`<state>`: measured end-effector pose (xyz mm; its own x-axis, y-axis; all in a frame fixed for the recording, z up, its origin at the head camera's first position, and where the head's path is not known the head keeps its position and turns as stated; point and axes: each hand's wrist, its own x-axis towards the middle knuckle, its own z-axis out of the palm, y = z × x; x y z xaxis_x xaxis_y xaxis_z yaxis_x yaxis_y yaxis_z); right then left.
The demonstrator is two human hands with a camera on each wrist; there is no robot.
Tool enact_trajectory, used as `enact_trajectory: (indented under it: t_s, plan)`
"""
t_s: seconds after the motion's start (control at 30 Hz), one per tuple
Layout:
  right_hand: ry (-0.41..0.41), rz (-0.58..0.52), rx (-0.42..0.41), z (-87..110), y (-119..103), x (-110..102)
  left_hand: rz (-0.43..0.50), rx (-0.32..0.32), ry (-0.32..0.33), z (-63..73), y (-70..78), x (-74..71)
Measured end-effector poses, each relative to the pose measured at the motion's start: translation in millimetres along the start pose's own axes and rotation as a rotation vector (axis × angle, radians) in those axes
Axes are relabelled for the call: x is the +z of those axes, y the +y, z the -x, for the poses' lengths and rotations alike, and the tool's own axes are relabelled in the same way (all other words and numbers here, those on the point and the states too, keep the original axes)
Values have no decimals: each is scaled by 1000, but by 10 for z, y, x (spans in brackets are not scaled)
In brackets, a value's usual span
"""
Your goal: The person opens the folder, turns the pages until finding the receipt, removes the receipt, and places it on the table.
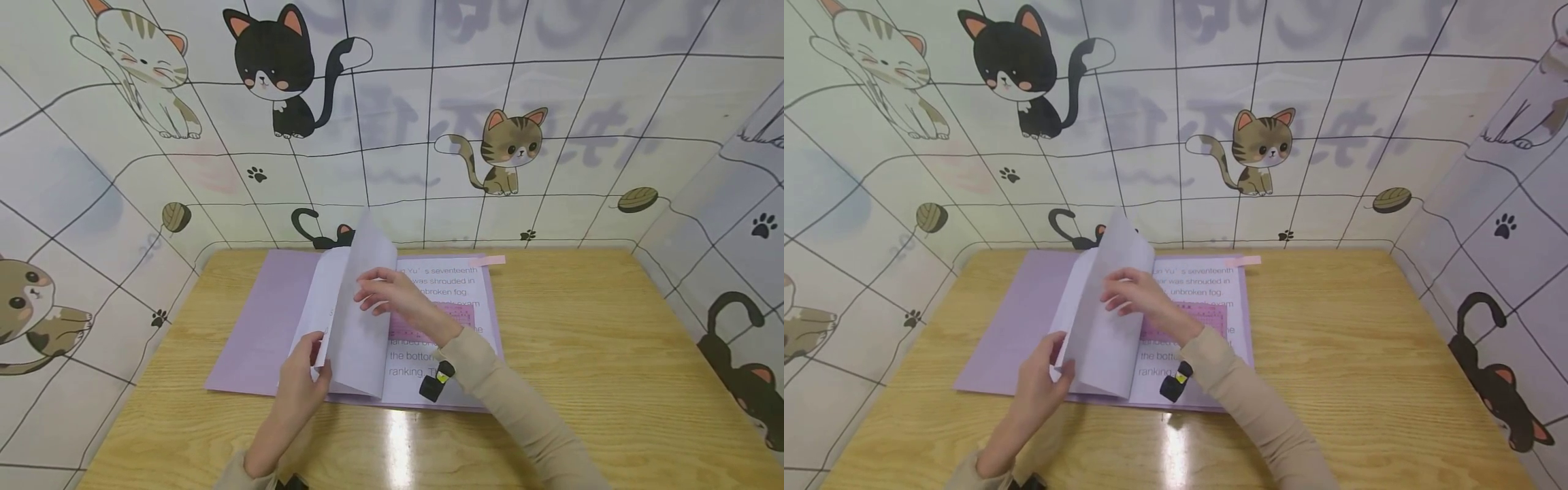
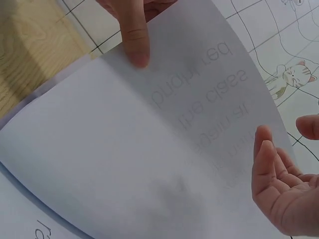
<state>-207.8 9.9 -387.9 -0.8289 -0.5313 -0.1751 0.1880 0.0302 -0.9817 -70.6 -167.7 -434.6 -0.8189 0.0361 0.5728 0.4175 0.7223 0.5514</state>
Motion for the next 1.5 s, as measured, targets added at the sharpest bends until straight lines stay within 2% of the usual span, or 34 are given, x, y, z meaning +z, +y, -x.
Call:
enact_trajectory:
  t_s: [0.43,0.7,0.9,1.1,1.5]
  plan:
    - [34,11,7,49,28,-249,-59,-90,-1,73,-306,-66]
    - [75,24,24,88,98,-423,-61,-241,-115,128,-426,-123]
    - [92,21,39,127,150,-565,-92,-303,-169,162,-476,-146]
    - [130,32,60,178,221,-704,-108,-328,-198,189,-521,-140]
    - [172,76,54,308,329,-984,-127,-338,-251,226,-573,-137]
